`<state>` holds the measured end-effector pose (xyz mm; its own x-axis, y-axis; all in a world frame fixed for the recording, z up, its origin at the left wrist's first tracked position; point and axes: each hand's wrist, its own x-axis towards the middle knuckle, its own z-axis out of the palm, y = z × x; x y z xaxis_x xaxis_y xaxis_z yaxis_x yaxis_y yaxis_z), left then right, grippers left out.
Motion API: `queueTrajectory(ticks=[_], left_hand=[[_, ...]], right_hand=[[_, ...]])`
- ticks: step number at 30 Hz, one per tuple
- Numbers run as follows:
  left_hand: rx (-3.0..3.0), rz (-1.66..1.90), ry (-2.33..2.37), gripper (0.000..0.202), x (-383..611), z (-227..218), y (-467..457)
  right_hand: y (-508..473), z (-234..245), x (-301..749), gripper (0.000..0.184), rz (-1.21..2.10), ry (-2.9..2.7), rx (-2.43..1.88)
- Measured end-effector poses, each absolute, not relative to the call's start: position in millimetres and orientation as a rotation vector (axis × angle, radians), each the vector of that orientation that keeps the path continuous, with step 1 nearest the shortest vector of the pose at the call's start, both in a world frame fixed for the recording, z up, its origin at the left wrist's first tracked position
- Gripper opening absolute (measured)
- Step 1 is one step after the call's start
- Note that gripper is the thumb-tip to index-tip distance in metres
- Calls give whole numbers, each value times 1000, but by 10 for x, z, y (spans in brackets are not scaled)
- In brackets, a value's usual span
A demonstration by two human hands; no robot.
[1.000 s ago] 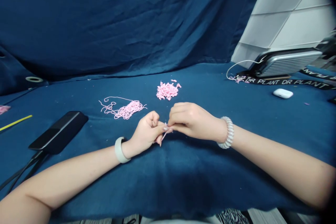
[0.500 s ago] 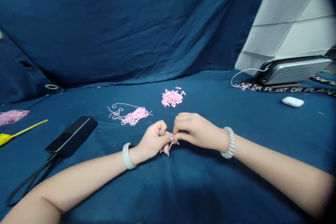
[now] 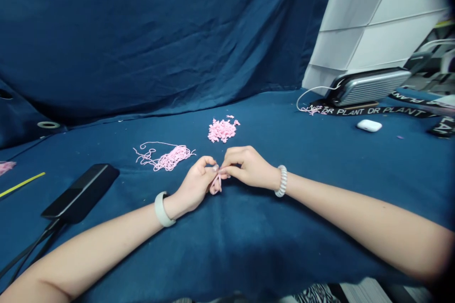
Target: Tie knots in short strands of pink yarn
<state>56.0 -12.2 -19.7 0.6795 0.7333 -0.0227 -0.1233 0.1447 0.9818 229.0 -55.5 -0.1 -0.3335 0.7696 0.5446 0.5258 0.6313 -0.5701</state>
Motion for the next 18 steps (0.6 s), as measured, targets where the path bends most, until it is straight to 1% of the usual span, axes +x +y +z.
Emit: queueTrajectory(ticks=[4, 9, 18], left_hand=[[1231, 600, 577, 29, 563, -147, -113], [1309, 481, 602, 19, 535, -145, -94], [1486, 519, 636, 24, 519, -182, -150]], right_hand=[[-540, -38, 2314, 16, 212, -1990, -1072], [-554, -76, 2288, 17, 156, -2026, -1119], [-532, -186, 2161, 27, 71, -2000, -1202]])
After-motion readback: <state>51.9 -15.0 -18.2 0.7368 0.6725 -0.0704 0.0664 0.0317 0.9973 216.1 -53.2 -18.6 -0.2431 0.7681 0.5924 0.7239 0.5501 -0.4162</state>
